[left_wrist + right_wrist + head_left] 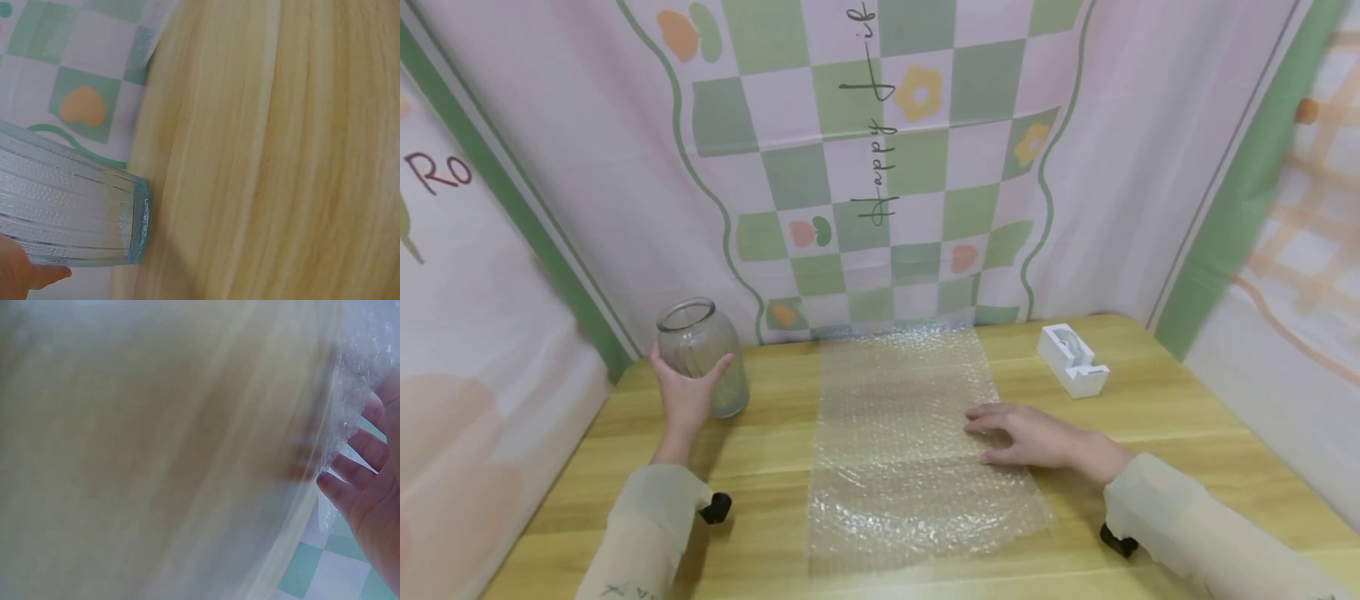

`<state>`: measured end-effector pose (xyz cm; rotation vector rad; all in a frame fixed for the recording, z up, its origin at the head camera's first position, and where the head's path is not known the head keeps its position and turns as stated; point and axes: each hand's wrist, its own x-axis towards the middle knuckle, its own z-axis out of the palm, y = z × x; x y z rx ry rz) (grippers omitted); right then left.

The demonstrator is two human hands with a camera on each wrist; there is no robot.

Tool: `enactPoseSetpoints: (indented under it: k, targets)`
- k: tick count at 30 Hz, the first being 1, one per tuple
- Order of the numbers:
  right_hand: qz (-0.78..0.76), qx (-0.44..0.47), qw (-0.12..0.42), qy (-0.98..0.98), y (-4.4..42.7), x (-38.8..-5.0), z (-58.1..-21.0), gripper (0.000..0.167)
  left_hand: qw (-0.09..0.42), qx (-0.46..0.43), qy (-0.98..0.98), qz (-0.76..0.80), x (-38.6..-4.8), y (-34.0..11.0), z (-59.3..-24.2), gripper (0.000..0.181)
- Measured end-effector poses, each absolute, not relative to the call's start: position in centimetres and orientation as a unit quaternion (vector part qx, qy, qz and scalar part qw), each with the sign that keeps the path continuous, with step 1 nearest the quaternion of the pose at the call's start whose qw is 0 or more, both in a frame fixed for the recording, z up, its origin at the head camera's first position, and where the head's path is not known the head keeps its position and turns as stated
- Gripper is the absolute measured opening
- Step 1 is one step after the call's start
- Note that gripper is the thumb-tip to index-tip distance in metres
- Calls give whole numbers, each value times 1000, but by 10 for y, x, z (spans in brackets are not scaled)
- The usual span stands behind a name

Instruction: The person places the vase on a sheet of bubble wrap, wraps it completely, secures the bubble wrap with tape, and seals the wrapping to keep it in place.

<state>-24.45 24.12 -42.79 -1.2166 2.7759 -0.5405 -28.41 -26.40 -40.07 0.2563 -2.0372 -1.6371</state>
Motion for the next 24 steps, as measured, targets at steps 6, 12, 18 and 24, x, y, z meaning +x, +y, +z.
enactPoseSetpoints:
  k: [6,12,18,24]
  targets:
    - [-173,-395,31,902,241,-245,-427,53,259,101,-743,-609,-285,-263,-402,118]
    - [-177,-394,33,901,239,-245,-426,54,266,94,-737,-615,-283,-263,-399,117]
    - [-177,-393,33,902,239,-244,-426,53,270,91,-738,-612,-283,-261,-398,116]
    - [-181,-389,35,903,241,-243,-427,53,265,90,-740,-612,-284,-258,-395,116]
